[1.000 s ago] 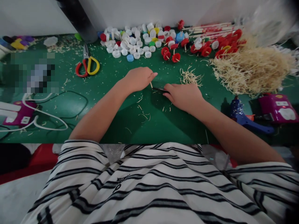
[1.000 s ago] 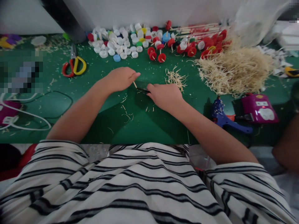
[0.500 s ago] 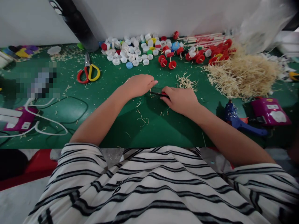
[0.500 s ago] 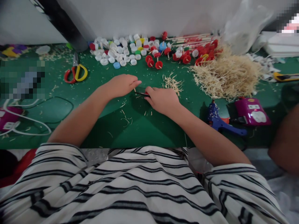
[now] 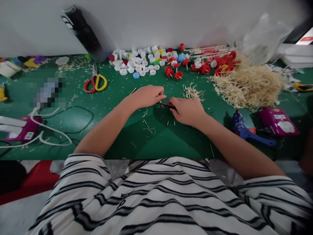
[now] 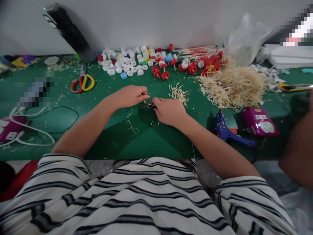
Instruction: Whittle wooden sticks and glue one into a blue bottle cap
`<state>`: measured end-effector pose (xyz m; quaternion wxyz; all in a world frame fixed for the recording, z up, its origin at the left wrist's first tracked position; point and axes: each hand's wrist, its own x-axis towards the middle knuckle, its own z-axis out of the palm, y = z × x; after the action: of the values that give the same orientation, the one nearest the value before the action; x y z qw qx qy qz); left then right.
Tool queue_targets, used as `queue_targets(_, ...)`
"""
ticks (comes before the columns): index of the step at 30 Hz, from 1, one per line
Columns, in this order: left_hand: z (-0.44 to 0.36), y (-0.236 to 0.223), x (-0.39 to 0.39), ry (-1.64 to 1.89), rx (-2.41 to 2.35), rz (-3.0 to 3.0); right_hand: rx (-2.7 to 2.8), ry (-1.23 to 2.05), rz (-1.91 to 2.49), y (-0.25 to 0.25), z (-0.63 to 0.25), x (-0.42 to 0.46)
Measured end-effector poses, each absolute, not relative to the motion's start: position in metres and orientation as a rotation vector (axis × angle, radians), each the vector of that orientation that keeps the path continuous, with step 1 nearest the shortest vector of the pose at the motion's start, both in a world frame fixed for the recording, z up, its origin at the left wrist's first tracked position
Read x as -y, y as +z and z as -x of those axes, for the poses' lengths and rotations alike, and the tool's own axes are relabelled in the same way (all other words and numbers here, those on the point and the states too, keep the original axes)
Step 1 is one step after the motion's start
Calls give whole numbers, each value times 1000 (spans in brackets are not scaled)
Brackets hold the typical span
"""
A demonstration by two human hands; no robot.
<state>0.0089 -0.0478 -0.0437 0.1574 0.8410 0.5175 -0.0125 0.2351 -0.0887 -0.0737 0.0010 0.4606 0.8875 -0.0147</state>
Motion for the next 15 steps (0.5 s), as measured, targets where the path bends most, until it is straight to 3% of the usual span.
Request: queue_targets(15, -24, -50, 54, -102, -1464, -2651, -2879, 33, -1548, -75, -241, 86)
